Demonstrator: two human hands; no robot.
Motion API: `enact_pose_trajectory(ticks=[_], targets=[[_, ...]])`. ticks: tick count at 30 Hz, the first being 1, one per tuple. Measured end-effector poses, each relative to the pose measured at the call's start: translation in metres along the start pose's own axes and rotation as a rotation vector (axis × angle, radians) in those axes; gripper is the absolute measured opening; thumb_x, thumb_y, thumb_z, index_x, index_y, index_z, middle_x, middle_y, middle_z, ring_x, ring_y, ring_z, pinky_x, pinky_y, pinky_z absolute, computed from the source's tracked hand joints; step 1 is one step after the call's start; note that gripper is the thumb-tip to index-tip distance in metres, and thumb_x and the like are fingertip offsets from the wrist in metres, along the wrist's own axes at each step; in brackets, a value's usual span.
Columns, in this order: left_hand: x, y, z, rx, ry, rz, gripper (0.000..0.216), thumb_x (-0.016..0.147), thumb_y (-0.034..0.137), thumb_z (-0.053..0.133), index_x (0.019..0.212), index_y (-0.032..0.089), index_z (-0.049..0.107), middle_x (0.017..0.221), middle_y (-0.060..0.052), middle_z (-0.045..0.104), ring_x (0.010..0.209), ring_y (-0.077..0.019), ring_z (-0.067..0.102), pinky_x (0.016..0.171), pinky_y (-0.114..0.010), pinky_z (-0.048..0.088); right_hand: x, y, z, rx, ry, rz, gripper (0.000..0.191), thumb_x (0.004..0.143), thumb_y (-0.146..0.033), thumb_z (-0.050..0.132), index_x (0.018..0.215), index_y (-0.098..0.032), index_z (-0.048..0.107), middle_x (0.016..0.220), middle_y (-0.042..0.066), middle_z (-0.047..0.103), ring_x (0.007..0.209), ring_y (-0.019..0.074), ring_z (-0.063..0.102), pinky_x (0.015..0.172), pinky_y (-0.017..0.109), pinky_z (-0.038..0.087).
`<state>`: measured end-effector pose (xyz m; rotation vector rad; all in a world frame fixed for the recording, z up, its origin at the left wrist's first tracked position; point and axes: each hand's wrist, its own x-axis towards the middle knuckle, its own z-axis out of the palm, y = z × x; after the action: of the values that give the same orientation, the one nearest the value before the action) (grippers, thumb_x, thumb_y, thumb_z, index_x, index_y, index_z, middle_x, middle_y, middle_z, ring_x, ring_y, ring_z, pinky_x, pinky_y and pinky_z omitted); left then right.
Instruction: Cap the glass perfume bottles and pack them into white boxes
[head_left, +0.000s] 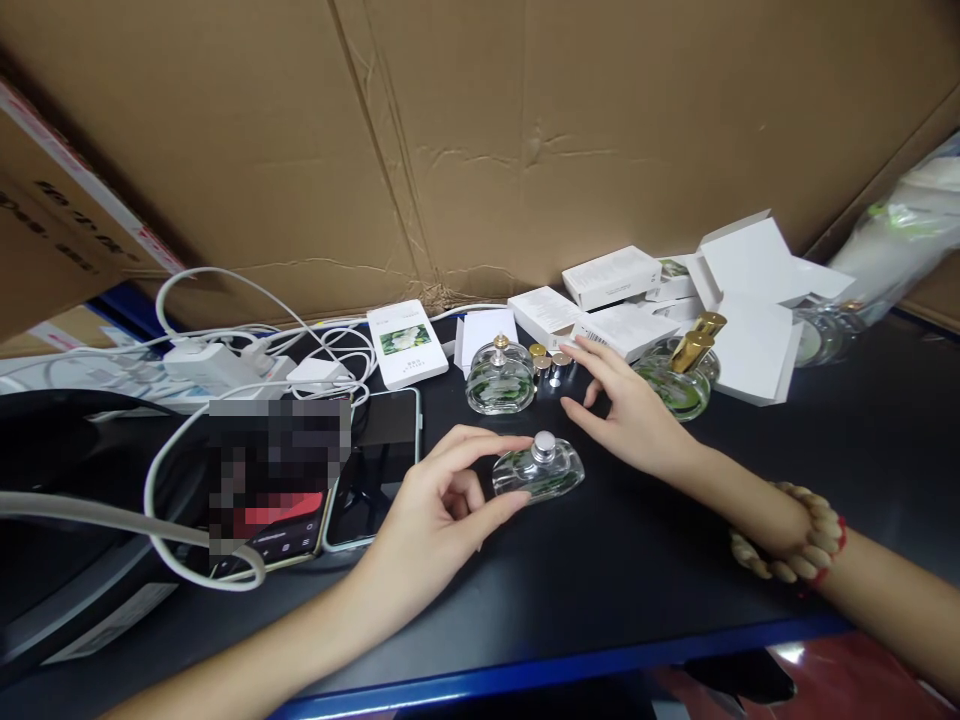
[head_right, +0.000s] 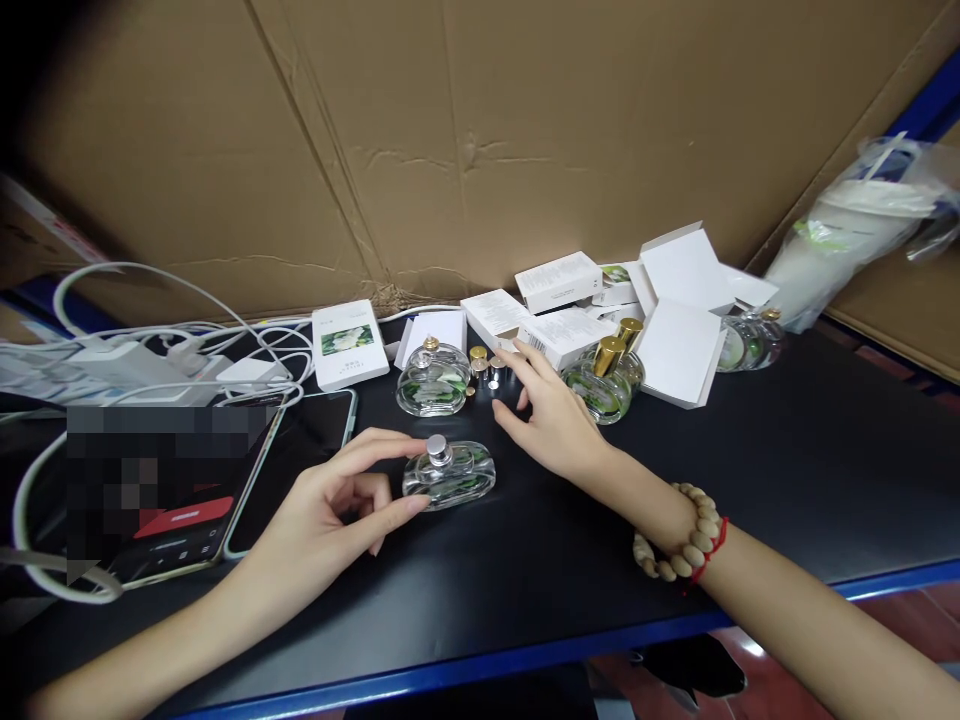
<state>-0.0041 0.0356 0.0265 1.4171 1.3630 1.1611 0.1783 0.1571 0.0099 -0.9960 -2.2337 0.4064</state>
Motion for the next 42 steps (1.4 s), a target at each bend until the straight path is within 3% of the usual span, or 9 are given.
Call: enact_pose_trajectory(ticks=[5,8,12,19,24,29,35,42], targets=[[0.0,0.0,0.0,-0.075,-0.026,-0.076,0.026,0.069,0.02,0.066,0.095,0.019,0.066,0.091,0.0,0.054,0.039,0.0019,0.039,0.037,-0.015,0.03,-0.001,0.005,0.003,-0.053,-0.016,0.02,0.047,0.08,-0.018,0.047,0.126,-0.016,0.049,0.122,0.014,0.051,0.059,0.0099,0.057,0.048,0.027,0.052],[0.001,-0.001,0.0,-0.09,-0.063,-0.126,0.03,0.069,0.02,0.065,0.099,0.018,0.063,0.071,0.005,0.053,0.038,0.0001,0.036,0.039,-0.015,0.028,-0.001,0.007,0.004,-0.091,0.03,-0.003,0.045,0.08,-0.017,0.045,0.125,-0.014,0.049,0.109,0.012,0.053,0.058,0.0109,0.056,0.055,0.03,0.053],[0.002,-0.004,-0.001,-0.076,-0.108,-0.172,0.038,0.072,0.025,0.064,0.109,0.017,0.058,0.046,0.011,0.039,0.039,-0.0044,0.036,0.042,-0.016,0.028,0.001,0.012,0.004,-0.105,0.109,-0.068,0.038,0.081,-0.013,0.043,0.117,-0.015,0.054,0.097,0.009,0.059,0.059,0.0123,0.056,0.066,0.034,0.054],[0.0,-0.005,0.002,-0.071,-0.076,-0.217,0.042,0.071,0.029,0.067,0.11,0.016,0.061,0.039,0.01,0.043,0.035,-0.0057,0.039,0.042,-0.017,0.029,0.005,-0.004,-0.012,0.133,0.27,-0.009,0.024,0.075,-0.022,0.063,0.098,-0.015,0.063,0.083,0.003,0.068,0.047,0.007,0.053,0.042,0.021,0.044],[0.002,-0.011,0.008,-0.094,-0.139,-0.183,0.047,0.075,0.032,0.064,0.12,0.017,0.059,0.04,0.009,0.046,0.034,-0.007,0.043,0.04,-0.018,0.029,-0.005,-0.03,-0.015,0.293,0.432,-0.223,0.011,0.078,-0.019,0.064,0.087,-0.02,0.07,0.083,0.003,0.072,0.054,0.0079,0.056,0.044,0.022,0.045],[0.004,-0.012,0.01,-0.089,-0.172,-0.185,0.049,0.076,0.032,0.063,0.123,0.017,0.057,0.039,0.007,0.051,0.033,-0.0073,0.043,0.035,-0.017,0.025,-0.015,-0.042,-0.016,0.35,0.436,-0.373,0.016,0.079,-0.015,0.062,0.089,-0.024,0.071,0.087,0.004,0.072,0.073,0.014,0.065,0.047,0.025,0.049],[0.003,-0.008,0.01,-0.09,-0.159,-0.21,0.053,0.074,0.03,0.063,0.125,0.015,0.056,0.039,0.007,0.05,0.034,-0.0076,0.045,0.036,-0.016,0.028,-0.015,-0.045,-0.02,0.262,0.363,-0.516,0.014,0.08,-0.015,0.063,0.087,-0.022,0.072,0.087,0.007,0.071,0.072,0.0133,0.066,0.056,0.025,0.055],[0.003,-0.008,0.01,-0.098,-0.158,-0.187,0.051,0.074,0.029,0.063,0.123,0.016,0.058,0.038,0.008,0.048,0.033,-0.0069,0.042,0.039,-0.018,0.029,-0.014,-0.044,-0.016,0.272,0.275,-0.578,0.015,0.079,-0.013,0.062,0.085,-0.022,0.072,0.084,0.006,0.07,0.07,0.0121,0.064,0.051,0.022,0.052]])
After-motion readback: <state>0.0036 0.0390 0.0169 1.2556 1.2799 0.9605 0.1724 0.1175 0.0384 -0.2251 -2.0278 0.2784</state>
